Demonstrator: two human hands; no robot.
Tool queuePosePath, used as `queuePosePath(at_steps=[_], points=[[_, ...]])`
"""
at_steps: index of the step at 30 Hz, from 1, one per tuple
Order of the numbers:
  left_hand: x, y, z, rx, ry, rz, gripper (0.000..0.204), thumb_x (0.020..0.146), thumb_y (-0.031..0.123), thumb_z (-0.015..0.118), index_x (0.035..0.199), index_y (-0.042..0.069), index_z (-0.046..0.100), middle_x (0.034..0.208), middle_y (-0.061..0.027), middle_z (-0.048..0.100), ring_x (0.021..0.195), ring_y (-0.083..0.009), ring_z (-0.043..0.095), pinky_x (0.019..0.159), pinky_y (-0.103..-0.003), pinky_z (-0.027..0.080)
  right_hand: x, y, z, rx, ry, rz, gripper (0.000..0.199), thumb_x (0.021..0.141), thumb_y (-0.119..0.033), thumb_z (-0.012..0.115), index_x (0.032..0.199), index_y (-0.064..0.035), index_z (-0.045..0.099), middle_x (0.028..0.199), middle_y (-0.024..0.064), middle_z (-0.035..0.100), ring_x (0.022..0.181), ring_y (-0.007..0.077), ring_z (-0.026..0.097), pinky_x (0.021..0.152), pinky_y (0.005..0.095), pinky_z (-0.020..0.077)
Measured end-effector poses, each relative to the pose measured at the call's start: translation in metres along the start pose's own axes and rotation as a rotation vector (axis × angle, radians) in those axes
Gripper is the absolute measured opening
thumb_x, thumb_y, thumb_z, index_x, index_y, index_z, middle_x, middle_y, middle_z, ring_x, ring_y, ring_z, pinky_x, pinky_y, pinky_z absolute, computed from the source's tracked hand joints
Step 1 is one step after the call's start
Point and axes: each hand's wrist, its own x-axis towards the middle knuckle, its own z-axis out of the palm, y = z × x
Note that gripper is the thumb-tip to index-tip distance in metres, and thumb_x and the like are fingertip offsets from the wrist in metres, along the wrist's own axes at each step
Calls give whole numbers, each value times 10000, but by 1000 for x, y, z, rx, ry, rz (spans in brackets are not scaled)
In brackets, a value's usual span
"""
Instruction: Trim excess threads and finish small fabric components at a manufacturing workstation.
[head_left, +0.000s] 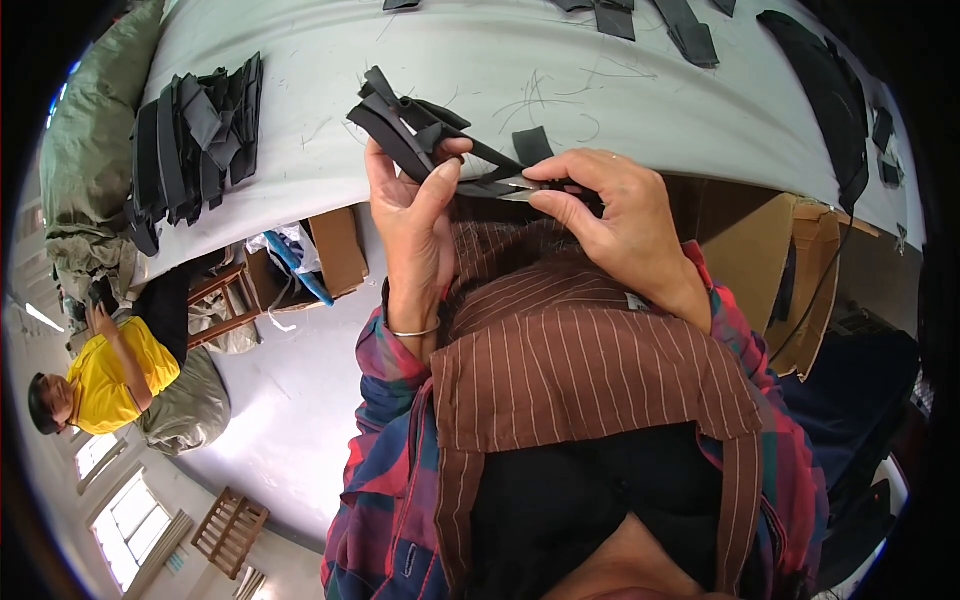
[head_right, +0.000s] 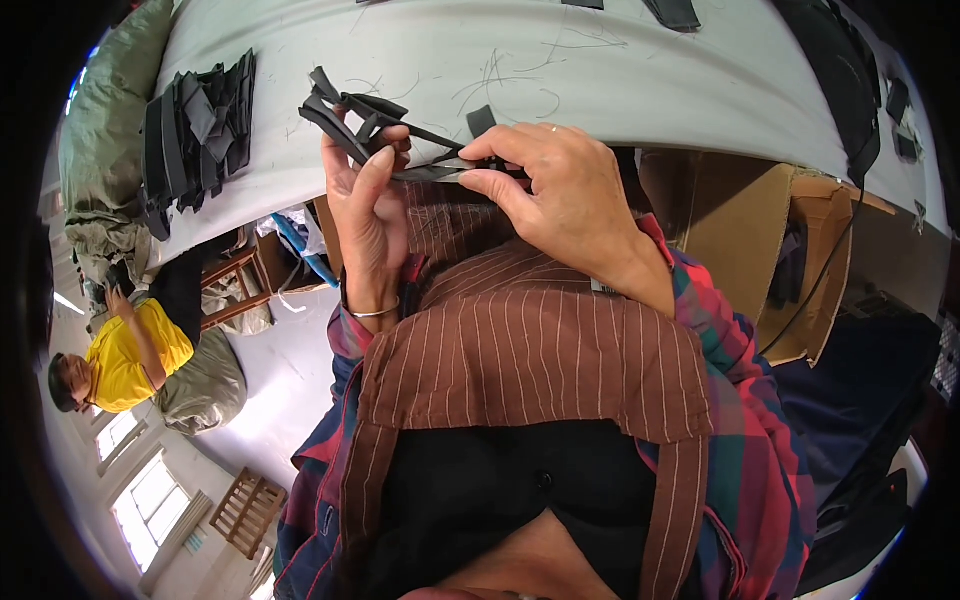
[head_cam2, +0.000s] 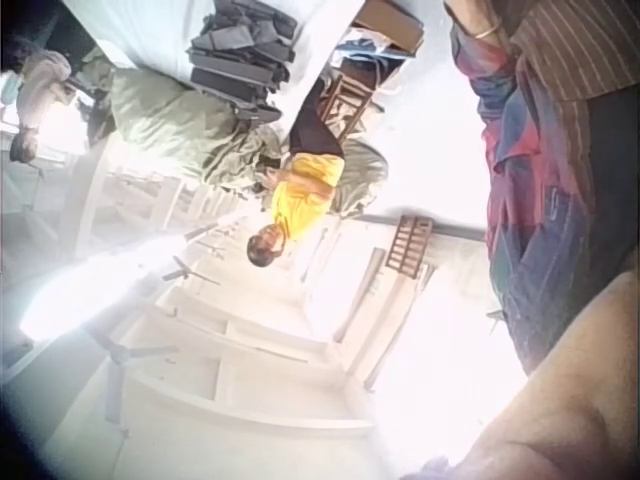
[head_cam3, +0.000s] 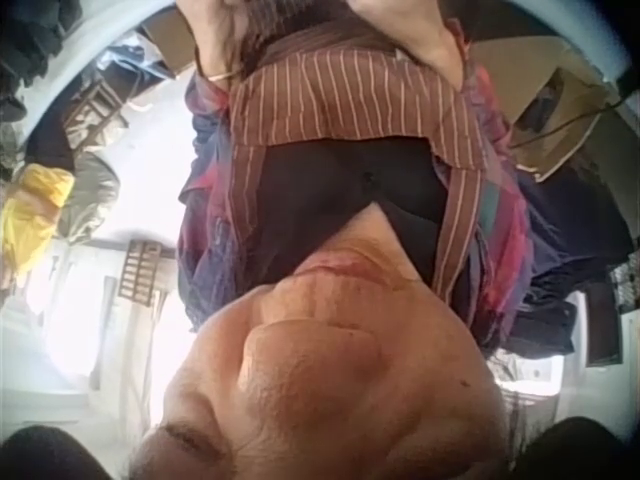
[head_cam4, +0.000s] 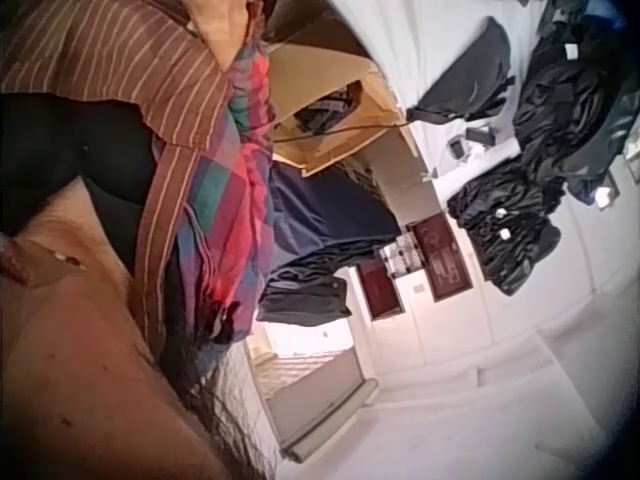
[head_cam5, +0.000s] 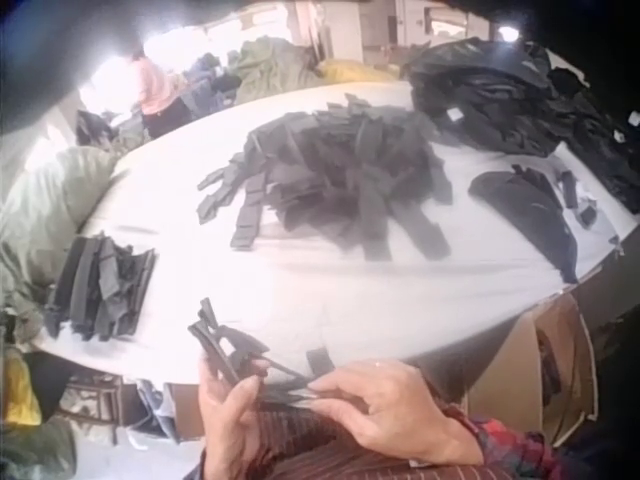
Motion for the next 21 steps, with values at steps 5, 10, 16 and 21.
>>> queuePosePath(at_steps=[5,10,16,21], points=[[0,1,3,59,-20,130,657,767,-54,607,1342,30,301,1132,-133,551,1033,-220,590,921,-327,436,3,6,7,-65,137,-129,131,801,-188,677,887,-91,657,701,69,608,646,265,581,584,358,439],[-2,1,7,123,-47,207,731,737,-55,632,1364,47,271,1148,-139,549,1062,-244,592,916,-330,441,7,5,12,-196,201,-197,123,782,-187,685,866,-102,655,693,56,581,644,259,578,574,371,434],[-7,3,12,190,-24,239,786,725,-87,626,1387,66,230,1170,-143,540,1058,-251,600,864,-316,474,10,-7,18,-366,212,-230,139,752,-154,704,869,-94,658,695,51,568,648,244,578,562,360,442],[-8,-3,12,170,-81,247,807,717,-100,628,1392,69,219,1192,-149,521,1059,-254,596,865,-317,481,9,-8,27,-508,214,-197,124,736,-169,705,790,-97,619,680,41,551,644,228,579,558,350,442]])
